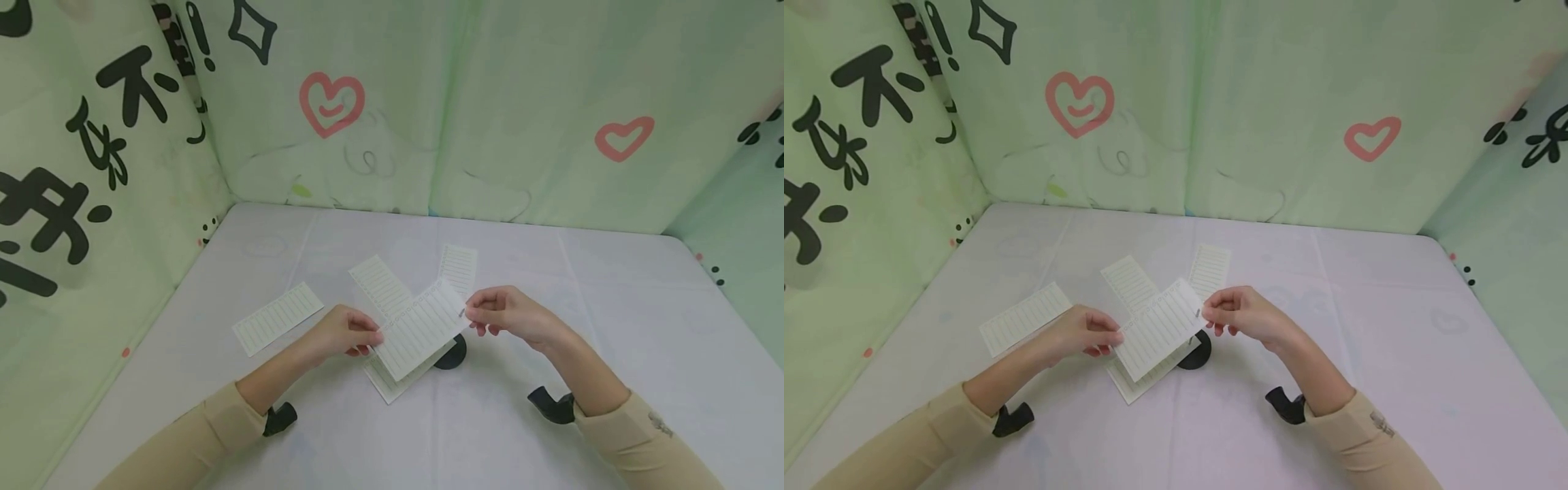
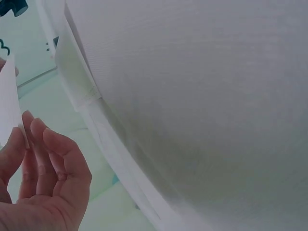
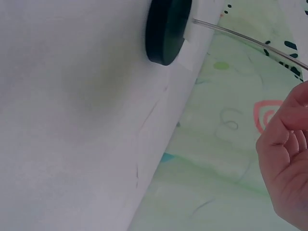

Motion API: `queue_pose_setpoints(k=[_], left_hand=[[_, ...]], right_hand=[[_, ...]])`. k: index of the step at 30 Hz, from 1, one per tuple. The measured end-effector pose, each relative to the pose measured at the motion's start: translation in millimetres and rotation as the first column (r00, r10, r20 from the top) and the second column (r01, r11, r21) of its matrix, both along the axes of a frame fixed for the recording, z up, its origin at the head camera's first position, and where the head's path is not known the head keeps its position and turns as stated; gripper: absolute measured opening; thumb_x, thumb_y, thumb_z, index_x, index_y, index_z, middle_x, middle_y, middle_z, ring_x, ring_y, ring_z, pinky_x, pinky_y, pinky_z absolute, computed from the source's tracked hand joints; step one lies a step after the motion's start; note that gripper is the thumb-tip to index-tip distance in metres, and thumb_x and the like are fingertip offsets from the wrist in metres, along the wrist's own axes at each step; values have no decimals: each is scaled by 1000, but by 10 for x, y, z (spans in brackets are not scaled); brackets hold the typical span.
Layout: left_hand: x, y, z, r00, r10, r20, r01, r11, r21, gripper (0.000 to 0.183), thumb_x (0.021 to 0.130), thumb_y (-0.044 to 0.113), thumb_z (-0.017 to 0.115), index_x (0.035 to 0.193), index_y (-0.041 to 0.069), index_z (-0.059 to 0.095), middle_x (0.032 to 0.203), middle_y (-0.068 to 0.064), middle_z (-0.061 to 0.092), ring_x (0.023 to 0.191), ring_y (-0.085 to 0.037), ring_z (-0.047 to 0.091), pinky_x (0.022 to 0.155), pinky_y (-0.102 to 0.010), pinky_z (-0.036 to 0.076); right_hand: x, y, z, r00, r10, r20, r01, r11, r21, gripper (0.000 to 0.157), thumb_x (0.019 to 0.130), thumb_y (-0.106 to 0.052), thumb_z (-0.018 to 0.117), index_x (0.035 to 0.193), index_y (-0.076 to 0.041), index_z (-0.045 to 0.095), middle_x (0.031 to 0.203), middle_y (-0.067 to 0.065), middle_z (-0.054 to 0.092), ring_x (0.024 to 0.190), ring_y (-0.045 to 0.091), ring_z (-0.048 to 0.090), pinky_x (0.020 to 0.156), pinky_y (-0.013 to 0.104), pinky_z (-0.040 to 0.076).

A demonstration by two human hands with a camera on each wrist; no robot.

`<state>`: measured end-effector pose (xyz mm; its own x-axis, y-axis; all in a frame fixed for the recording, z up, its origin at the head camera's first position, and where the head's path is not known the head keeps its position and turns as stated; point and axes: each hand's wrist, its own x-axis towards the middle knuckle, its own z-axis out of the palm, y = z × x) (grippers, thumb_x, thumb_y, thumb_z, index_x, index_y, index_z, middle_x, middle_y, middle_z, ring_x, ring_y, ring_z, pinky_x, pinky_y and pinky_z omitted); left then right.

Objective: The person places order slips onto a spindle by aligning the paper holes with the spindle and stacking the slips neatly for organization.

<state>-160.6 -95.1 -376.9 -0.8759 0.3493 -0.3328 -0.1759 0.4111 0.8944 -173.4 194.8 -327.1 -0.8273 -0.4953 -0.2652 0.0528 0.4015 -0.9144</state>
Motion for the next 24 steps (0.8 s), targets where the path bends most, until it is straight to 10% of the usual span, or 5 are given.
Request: queue_pose_setpoints(k=[24], left_hand=[[-12,-2,-145,963,9,268,33,988,-149,11,82,13,66,87,4,67,70,-8,68,50,-11,56,46,-20,42]], right_hand=[[-197,-33,-440,992,77,97,-97,970,221,20,86,-20,62,89,0,65,71,2,60,64,15,56,55,24,38]])
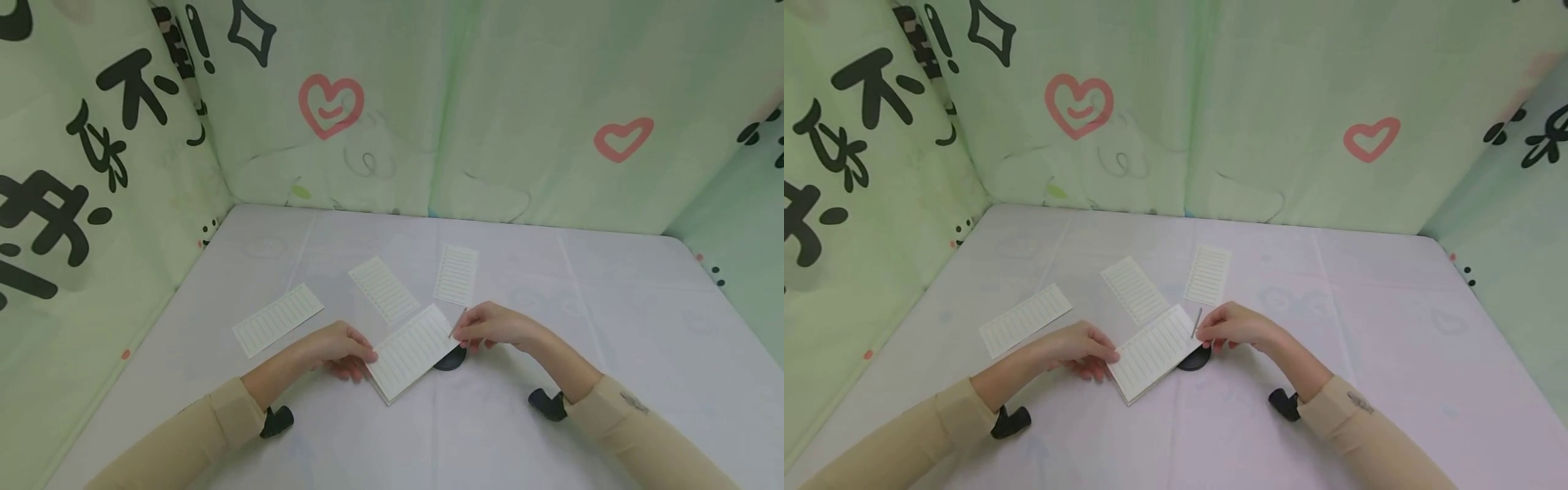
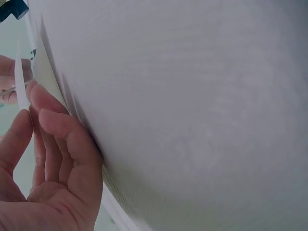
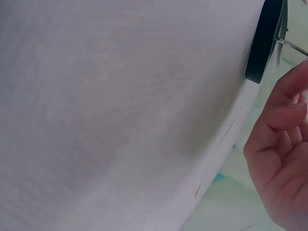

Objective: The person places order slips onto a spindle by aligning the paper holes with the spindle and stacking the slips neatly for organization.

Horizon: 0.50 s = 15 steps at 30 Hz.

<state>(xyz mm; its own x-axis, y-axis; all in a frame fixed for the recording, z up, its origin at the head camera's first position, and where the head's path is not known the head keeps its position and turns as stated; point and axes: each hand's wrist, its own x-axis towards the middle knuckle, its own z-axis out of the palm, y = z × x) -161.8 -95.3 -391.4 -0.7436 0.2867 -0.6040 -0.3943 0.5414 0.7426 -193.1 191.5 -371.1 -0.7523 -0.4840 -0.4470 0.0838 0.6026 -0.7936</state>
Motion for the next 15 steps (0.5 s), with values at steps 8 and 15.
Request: queue_pose_setpoints(k=[8,15], left_hand=[[-25,-12,-62,999,-33,15,33,999,-1,10,82,13,66,86,4,66,71,-9,69,47,-9,56,43,-18,40],[-33,-12,-93,999,-47,7,47,999,-17,10,82,12,65,87,3,66,69,-9,68,46,-9,57,41,-18,38]], right_hand=[[-17,-59,-50,999,5,-46,0,995,95,15,85,-15,62,85,-1,67,66,-1,59,57,12,52,49,22,33],[-37,-74,-104,997,10,-74,0,991,133,14,84,-16,64,81,-3,67,62,-2,58,54,11,49,47,22,30]])
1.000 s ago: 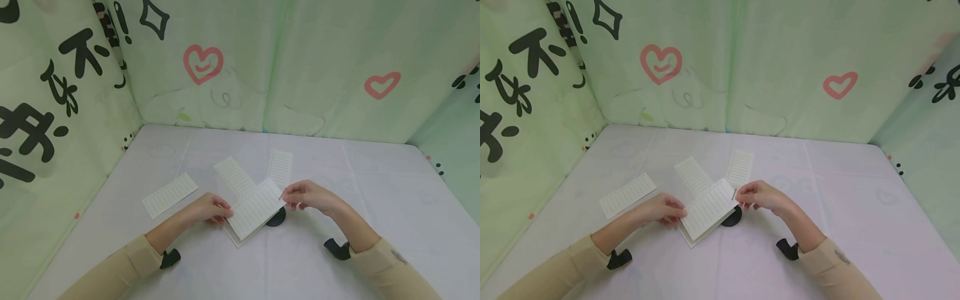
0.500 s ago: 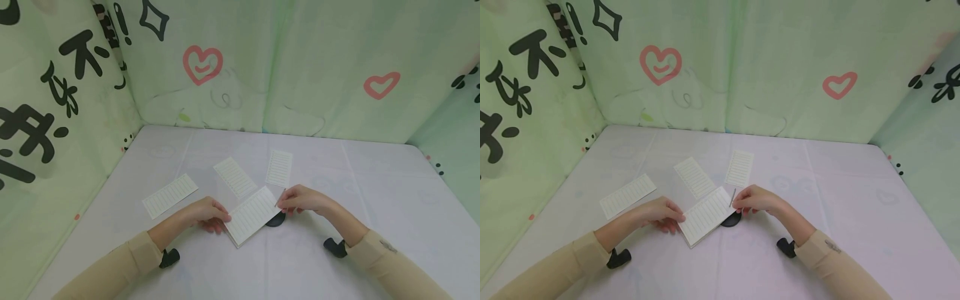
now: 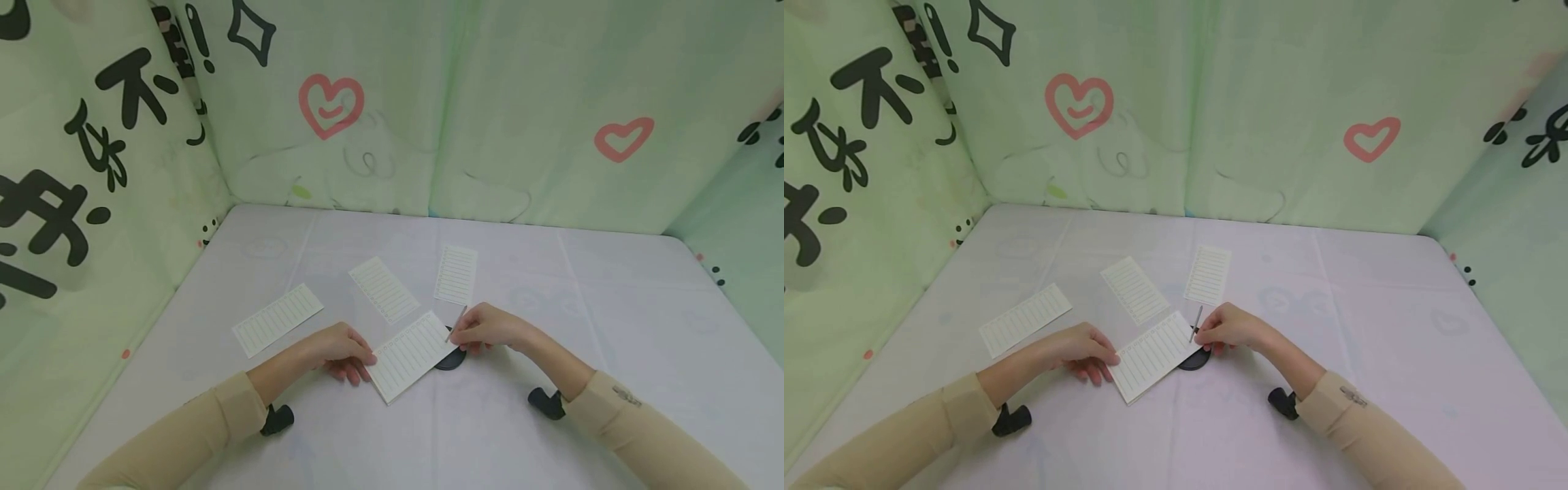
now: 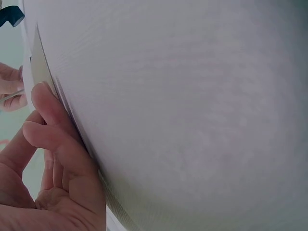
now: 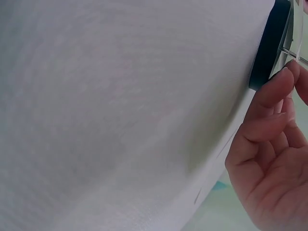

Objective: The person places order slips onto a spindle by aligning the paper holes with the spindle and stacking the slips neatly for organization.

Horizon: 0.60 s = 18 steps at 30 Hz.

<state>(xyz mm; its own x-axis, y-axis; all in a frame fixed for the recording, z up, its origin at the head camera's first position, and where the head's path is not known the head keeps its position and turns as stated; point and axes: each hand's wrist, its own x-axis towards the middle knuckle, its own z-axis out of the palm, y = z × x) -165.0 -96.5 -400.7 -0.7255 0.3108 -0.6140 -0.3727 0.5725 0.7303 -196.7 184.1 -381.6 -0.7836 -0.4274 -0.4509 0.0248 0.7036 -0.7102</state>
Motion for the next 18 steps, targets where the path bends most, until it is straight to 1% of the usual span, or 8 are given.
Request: queue_pose_setpoints(k=[4,8,13,18], left_hand=[[3,14,-10,1000,-5,-19,5,1000,-31,10,83,13,64,86,4,66,69,-8,68,46,-10,57,40,-18,38],[11,27,-13,1000,-12,-25,11,999,-46,9,83,12,64,86,4,66,68,-8,68,47,-10,58,40,-18,39],[15,27,-20,999,-25,-27,24,999,-45,10,83,12,64,86,3,66,68,-7,68,47,-10,59,41,-18,40],[14,22,-19,999,-29,-18,28,999,-34,11,82,12,64,87,3,66,69,-8,68,47,-11,59,41,-18,42]], right_hand=[[-7,-3,-24,1000,-2,-12,3,1000,6,15,83,-17,65,78,-3,68,59,-3,56,53,11,47,47,21,29],[-7,-8,-45,1000,-16,-23,17,1000,20,14,82,-16,66,76,-3,68,58,-3,56,53,11,48,49,22,32],[0,-21,-56,999,-36,-31,37,998,43,15,81,-17,66,73,-4,68,58,-3,55,54,11,49,52,23,34],[12,-23,-48,999,-43,-29,44,998,37,15,81,-16,66,72,-4,67,57,-3,55,54,12,49,52,23,33]])
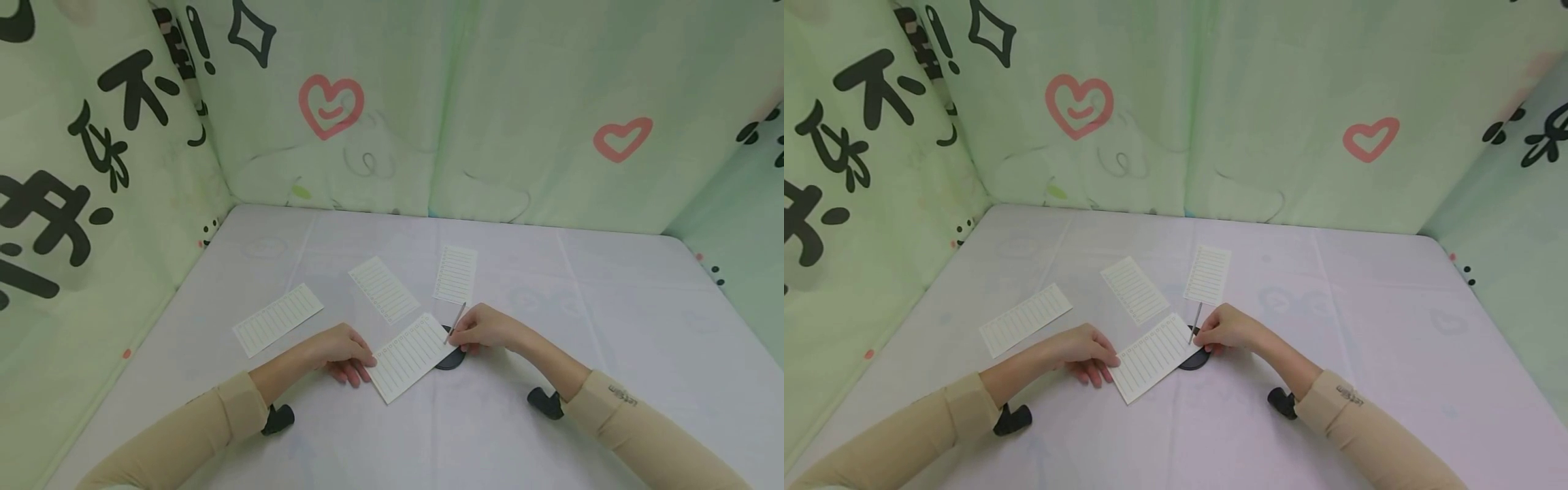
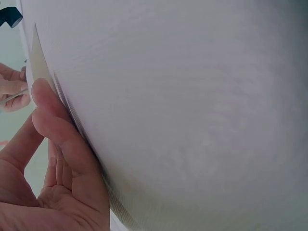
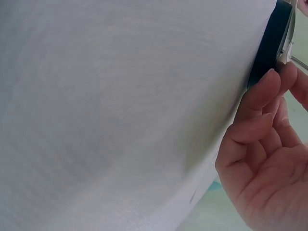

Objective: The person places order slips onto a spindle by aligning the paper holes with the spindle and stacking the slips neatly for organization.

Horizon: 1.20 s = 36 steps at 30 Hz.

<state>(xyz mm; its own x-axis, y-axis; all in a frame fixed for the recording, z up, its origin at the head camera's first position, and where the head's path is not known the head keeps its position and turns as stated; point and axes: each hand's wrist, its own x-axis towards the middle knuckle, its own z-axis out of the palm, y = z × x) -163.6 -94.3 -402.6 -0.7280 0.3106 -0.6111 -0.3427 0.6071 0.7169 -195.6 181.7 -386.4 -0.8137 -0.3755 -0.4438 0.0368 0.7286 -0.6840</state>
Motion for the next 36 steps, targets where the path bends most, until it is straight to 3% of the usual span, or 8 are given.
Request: queue_pose_setpoints(k=[11,16,19,23,27,31,36], left_hand=[[6,4,-8,1000,4,14,-4,1000,14,11,82,13,64,87,3,67,68,-8,68,47,-11,59,41,-19,43],[7,3,0,1000,5,9,-5,1000,13,11,82,13,64,88,3,66,69,-8,68,47,-11,60,42,-19,44],[6,1,2,1000,4,6,-5,1000,12,11,82,13,65,87,4,66,69,-8,68,48,-11,60,42,-19,44],[-1,-2,-10,1000,3,5,-3,1000,5,11,82,13,65,86,4,66,69,-8,68,48,-12,60,42,-19,45],[-3,-1,-19,1000,-2,3,2,1000,-1,11,82,14,65,86,4,66,69,-8,68,48,-11,60,43,-20,45],[1,-2,-11,1000,-4,0,4,1000,2,11,82,13,65,86,4,67,69,-9,68,47,-11,59,43,-20,46],[5,-6,-3,1000,-9,2,9,1000,12,11,83,13,65,87,3,67,69,-9,68,47,-11,59,44,-20,46]], right_hand=[[-7,28,55,1000,7,-18,-7,1000,2,15,83,-19,64,80,-5,68,64,-1,58,59,13,52,53,24,37],[-75,117,121,985,-10,-172,-1,998,-62,16,86,-13,58,94,0,64,75,6,62,65,20,57,56,28,42],[-131,134,150,937,-30,-349,8,998,-64,19,88,-10,57,101,2,62,86,11,63,75,24,58,62,30,45],[-242,122,161,833,-19,-553,18,1000,-7,21,89,-8,56,106,4,58,100,18,61,89,29,56,73,37,48],[-426,135,159,772,64,-632,21,992,126,32,89,-10,56,117,4,50,113,22,53,102,35,51,84,47,43],[-641,152,147,752,179,-635,56,942,331,42,91,-17,54,127,1,42,127,22,43,115,39,42,91,54,35],[-891,160,87,758,300,-580,68,847,528,50,92,-24,51,133,-2,34,133,20,37,123,38,35,97,55,28]])
